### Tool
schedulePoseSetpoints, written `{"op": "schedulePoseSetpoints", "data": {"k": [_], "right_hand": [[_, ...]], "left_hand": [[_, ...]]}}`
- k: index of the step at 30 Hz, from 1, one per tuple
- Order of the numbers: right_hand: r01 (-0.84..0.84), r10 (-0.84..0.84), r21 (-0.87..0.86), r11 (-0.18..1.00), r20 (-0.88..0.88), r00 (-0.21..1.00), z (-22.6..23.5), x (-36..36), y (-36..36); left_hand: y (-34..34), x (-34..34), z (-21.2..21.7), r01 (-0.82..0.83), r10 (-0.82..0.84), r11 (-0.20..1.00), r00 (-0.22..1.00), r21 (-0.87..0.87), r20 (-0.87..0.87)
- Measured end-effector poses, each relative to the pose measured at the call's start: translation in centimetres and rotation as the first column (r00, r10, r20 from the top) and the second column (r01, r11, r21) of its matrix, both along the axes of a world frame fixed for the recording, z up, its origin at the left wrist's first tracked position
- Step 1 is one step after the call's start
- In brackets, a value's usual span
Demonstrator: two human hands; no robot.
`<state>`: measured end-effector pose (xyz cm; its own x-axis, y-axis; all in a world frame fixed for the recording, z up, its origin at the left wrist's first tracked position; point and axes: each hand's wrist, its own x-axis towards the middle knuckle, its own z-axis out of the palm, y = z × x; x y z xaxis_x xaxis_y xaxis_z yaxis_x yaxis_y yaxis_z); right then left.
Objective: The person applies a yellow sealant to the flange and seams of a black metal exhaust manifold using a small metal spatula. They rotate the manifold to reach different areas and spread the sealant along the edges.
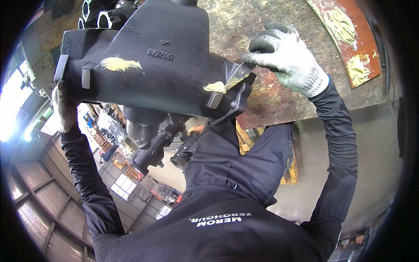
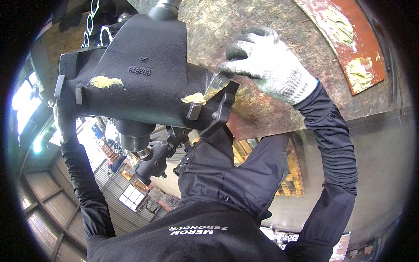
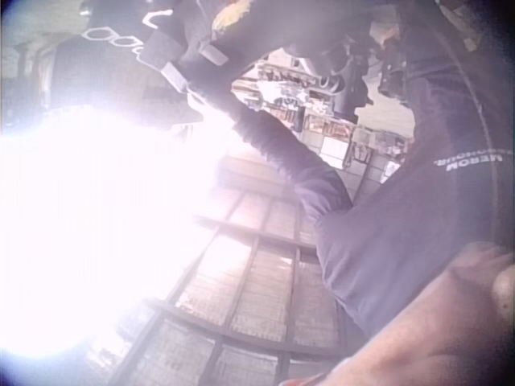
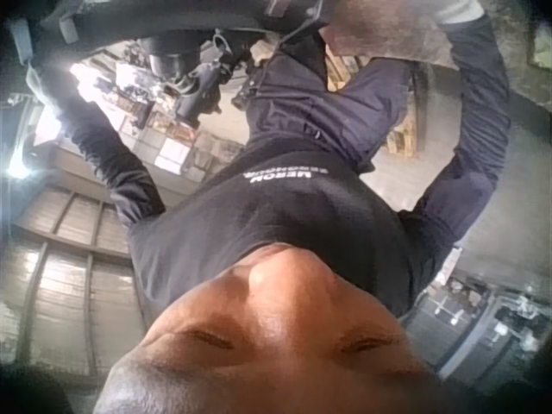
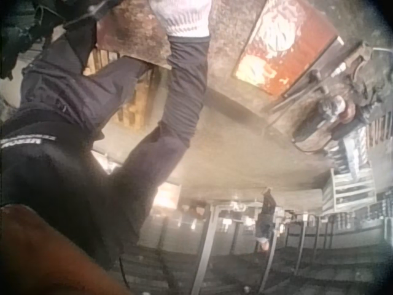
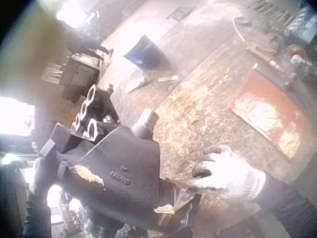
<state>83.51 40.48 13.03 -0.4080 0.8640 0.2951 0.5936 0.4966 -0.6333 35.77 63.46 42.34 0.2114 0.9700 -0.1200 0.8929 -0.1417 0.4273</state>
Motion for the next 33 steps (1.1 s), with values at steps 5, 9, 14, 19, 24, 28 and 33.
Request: {"op": "schedulePoseSetpoints", "data": {"k": [5, 9, 14, 19, 24, 28, 33], "right_hand": [[-0.041, 0.042, 0.025, 0.999, -0.031, 0.999, 0.0, -0.3, 0.4], [-0.074, 0.078, 0.091, 0.993, -0.043, 0.996, 0.0, -1.1, 2.0], [-0.077, 0.085, 0.128, 0.989, -0.059, 0.995, -0.5, -2.2, 3.9], [-0.016, 0.03, 0.152, 0.988, -0.09, 0.995, -0.6, -3.3, 4.7], [-0.045, 0.052, 0.153, 0.987, -0.039, 0.998, 0.0, -3.7, 5.1], [-0.005, 0.016, 0.128, 0.992, -0.087, 0.996, 0.0, -3.0, 4.2], [0.082, -0.082, 0.036, 0.996, -0.006, 0.997, 0.8, -0.9, 1.5]], "left_hand": [[-1.0, 1.6, 0.1, -0.151, 0.162, 0.985, 0.975, -0.077, 0.155], [-0.9, 0.9, 0.2, -0.178, 0.189, 0.981, 0.965, -0.074, 0.184], [0.7, -0.7, 0.4, 0.051, -0.054, 0.997, 0.997, -0.055, -0.055], [0.2, -0.6, 0.3, 0.04, -0.041, 0.998, 0.999, -0.04, -0.012], [-0.1, -0.1, 0.5, 0.011, -0.011, 0.999, 1.0, -0.039, -0.02], [0.4, -1.1, 0.4, 0.076, -0.077, 0.996, 0.997, -0.045, -0.028], [0.4, -1.2, 0.1, -0.015, 0.014, 0.999, 1.0, -0.042, -0.02]]}}
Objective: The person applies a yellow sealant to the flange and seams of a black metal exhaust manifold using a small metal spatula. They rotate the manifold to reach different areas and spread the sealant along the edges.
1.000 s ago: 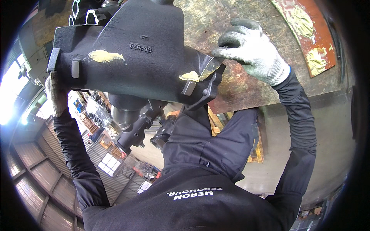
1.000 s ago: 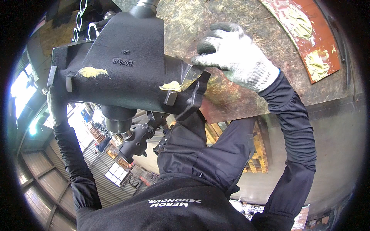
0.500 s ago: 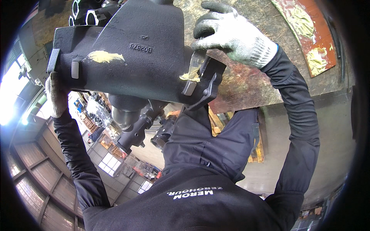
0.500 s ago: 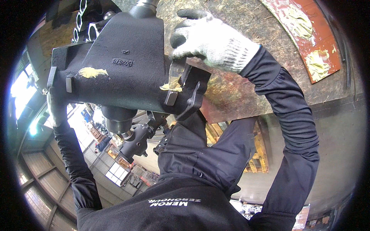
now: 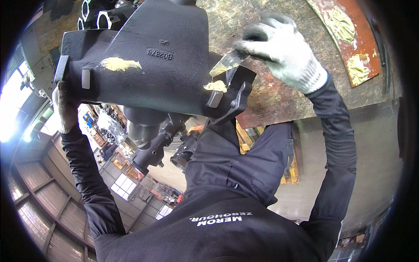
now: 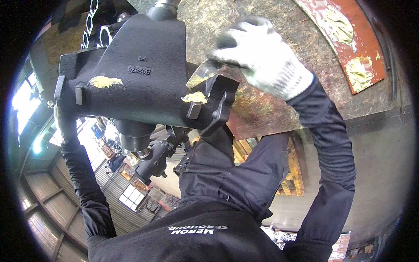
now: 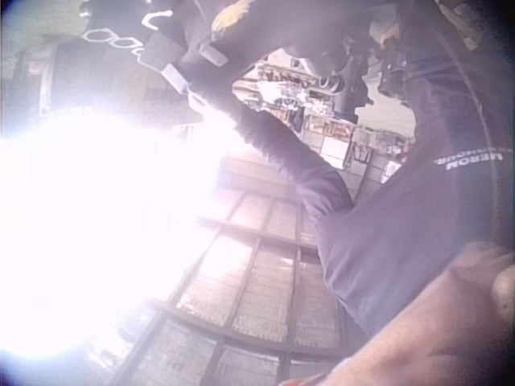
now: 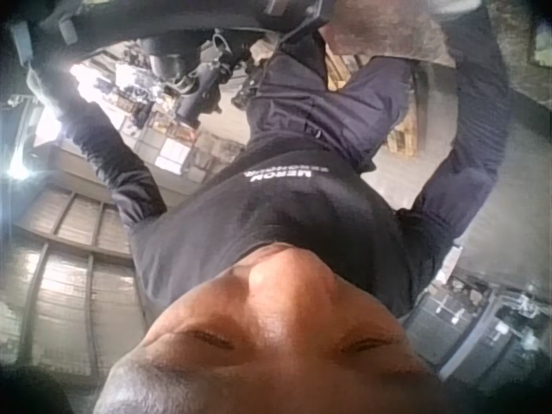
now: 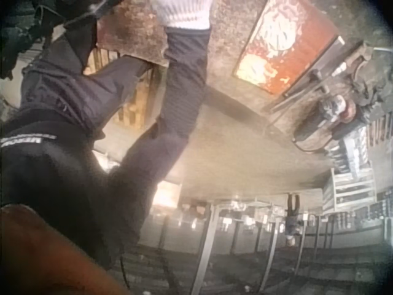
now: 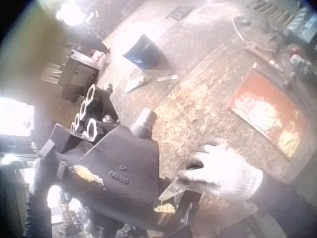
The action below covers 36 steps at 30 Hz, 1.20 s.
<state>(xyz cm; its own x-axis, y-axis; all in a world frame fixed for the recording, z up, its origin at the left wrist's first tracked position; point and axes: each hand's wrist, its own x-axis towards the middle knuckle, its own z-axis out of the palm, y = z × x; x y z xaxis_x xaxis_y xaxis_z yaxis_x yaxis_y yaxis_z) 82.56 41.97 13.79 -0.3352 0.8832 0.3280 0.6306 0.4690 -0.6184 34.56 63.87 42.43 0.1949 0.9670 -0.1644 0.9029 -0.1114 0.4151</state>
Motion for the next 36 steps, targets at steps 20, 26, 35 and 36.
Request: {"op": "schedulePoseSetpoints", "data": {"k": [20, 26, 35, 36], "right_hand": [[0.325, -0.485, -0.568, 0.756, -0.153, 0.861, 7.2, -5.3, -12.1], [0.333, -0.458, -0.573, 0.749, -0.085, 0.885, 8.0, -6.3, -12.0], [0.358, -0.478, -0.578, 0.733, -0.064, 0.876, 9.5, -6.0, -13.0], [0.377, -0.486, -0.548, 0.747, -0.062, 0.872, 9.3, -6.2, -12.8]], "left_hand": [[-2.3, 4.8, 0.6, -0.133, 0.138, 0.986, 0.989, -0.096, 0.048], [-3.0, 5.8, 0.6, -0.18, 0.182, 0.981, 0.983, -0.071, 0.027], [-3.0, 5.8, 0.2, -0.124, 0.133, 0.988, 0.985, -0.087, 0.113], [-2.9, 6.0, 0.4, -0.078, 0.091, 0.991, 0.989, -0.11, 0.119]]}}
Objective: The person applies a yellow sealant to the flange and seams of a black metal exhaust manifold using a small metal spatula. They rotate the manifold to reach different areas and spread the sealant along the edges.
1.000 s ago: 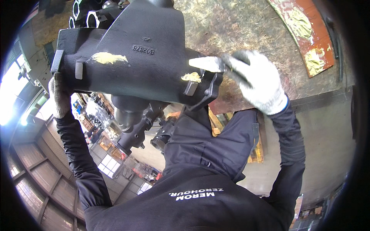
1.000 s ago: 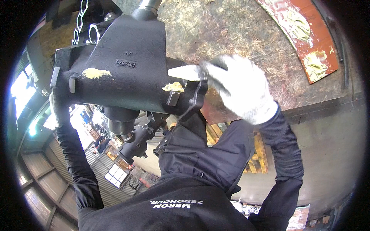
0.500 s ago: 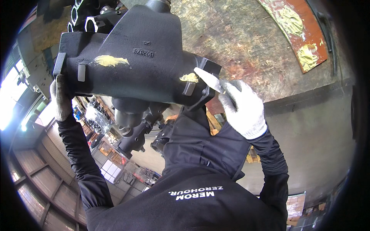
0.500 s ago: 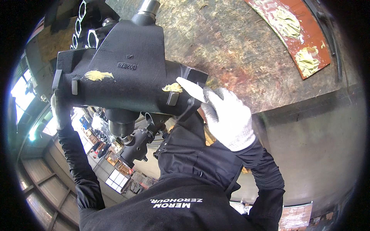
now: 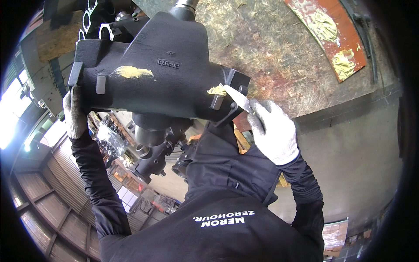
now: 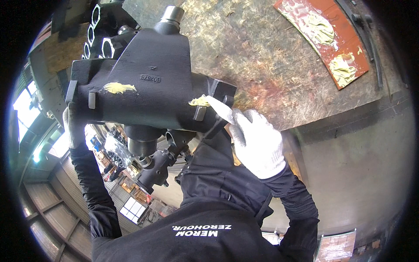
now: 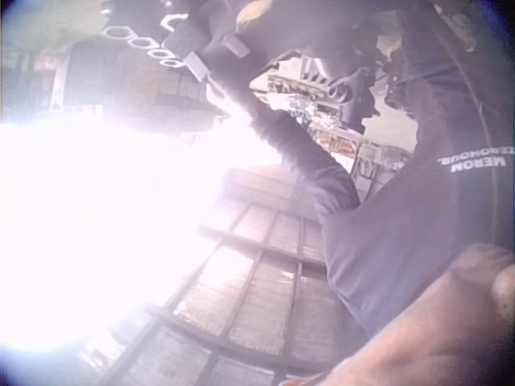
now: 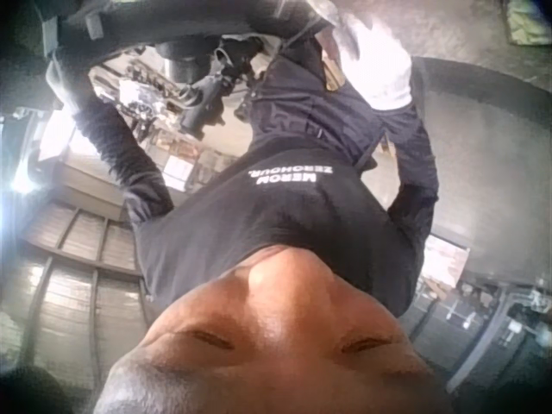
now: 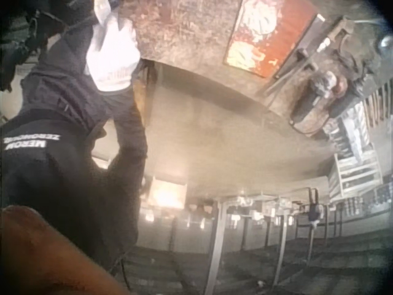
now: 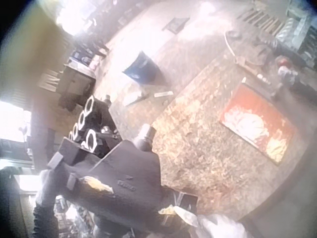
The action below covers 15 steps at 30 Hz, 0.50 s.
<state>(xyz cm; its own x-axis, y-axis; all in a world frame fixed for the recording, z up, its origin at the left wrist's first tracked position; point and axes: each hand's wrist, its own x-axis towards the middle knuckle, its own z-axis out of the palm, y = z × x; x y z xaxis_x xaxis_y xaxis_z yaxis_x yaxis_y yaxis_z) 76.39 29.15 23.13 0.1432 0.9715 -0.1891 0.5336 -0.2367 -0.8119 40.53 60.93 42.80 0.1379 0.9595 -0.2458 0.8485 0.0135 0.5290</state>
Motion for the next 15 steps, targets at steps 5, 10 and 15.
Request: {"op": "schedulePoseSetpoints", "data": {"k": [5, 10, 15], "right_hand": [[-0.025, 0.025, -0.001, 1.0, 0.049, 0.998, 0.1, -0.7, -0.1], [0.099, -0.099, -0.006, 0.995, -0.009, 0.995, 2.1, 0.2, 0.5], [0.173, -0.158, 0.047, 0.984, -0.232, 0.96, 5.5, -0.6, 3.9]], "left_hand": [[-0.4, 1.6, 0.5, -0.066, 0.065, 0.998, 0.996, -0.019, -0.057], [-1.3, 4.1, 1.5, 0.076, -0.051, 0.993, 0.968, 0.091, -0.244], [-2.2, 6.4, 2.5, 0.072, -0.066, 0.983, 0.997, -0.169, 0.039]]}}
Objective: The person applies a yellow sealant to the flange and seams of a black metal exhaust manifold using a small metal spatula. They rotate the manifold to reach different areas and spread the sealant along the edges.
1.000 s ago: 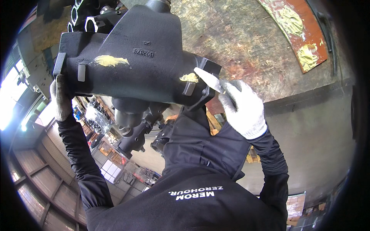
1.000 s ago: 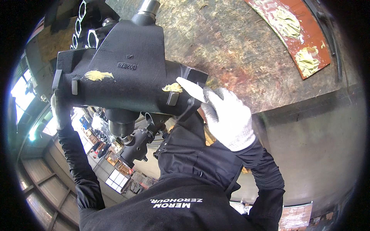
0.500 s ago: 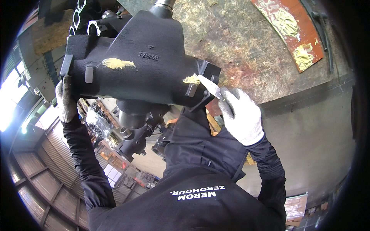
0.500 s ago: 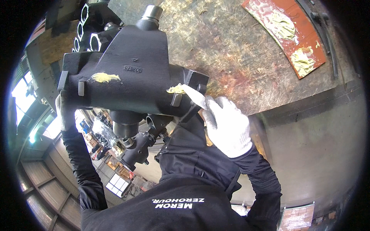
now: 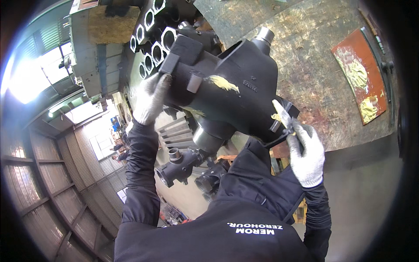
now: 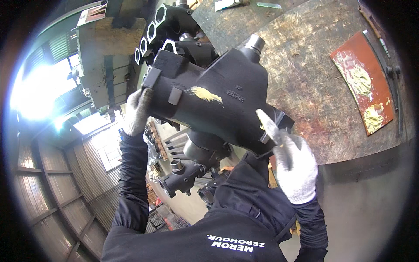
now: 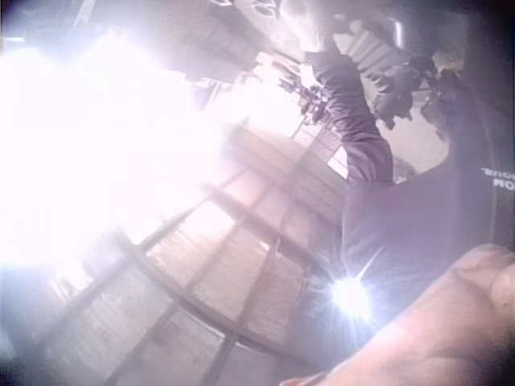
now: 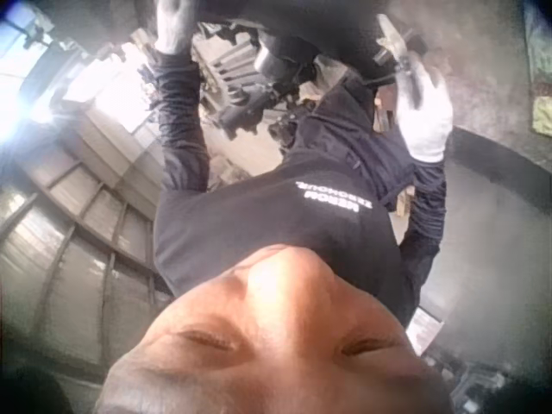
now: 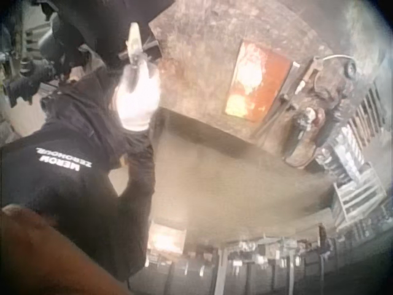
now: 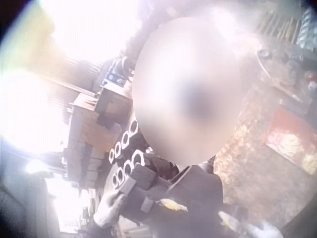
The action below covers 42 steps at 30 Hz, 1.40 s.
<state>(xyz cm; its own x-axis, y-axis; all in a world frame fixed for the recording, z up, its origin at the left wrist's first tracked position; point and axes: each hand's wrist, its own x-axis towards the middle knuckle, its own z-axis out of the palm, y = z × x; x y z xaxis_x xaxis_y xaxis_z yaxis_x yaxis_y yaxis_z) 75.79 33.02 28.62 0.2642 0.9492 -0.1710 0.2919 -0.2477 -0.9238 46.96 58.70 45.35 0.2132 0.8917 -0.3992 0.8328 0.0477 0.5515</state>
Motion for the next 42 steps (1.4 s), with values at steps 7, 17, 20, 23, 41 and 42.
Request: {"op": "schedulePoseSetpoints", "data": {"k": [7, 17, 20, 23, 41, 42], "right_hand": [[0.073, -0.036, 0.207, 0.976, -0.176, 0.984, 2.9, -4.3, 7.1], [-0.102, 0.076, 0.387, 0.916, 0.081, 0.994, 1.0, -3.9, 11.6], [-0.124, 0.106, 0.406, 0.905, 0.067, 0.992, 0.6, -3.6, 12.0], [-0.16, 0.14, 0.414, 0.896, 0.079, 0.987, 0.0, -3.6, 12.2], [-0.231, 0.208, 0.416, 0.879, 0.1, 0.973, -0.5, -2.8, 13.2], [-0.218, 0.173, 0.407, 0.887, 0.144, 0.974, -0.6, -2.4, 12.6]], "left_hand": [[-0.3, 1.3, 0.8, 0.138, -0.131, 0.989, 0.981, 0.043, -0.141], [0.1, 2.6, 0.7, 0.234, -0.217, 0.968, 0.962, 0.093, -0.163], [0.2, 2.9, 0.7, 0.248, -0.231, 0.964, 0.959, 0.094, -0.165], [0.2, 3.1, 1.1, 0.203, -0.193, 0.978, 0.963, 0.036, -0.186], [0.0, 1.6, 0.6, 0.132, -0.131, 0.991, 0.984, -0.007, -0.116], [0.0, 1.0, 0.5, 0.128, -0.125, 0.991, 0.986, 0.021, -0.11]]}}
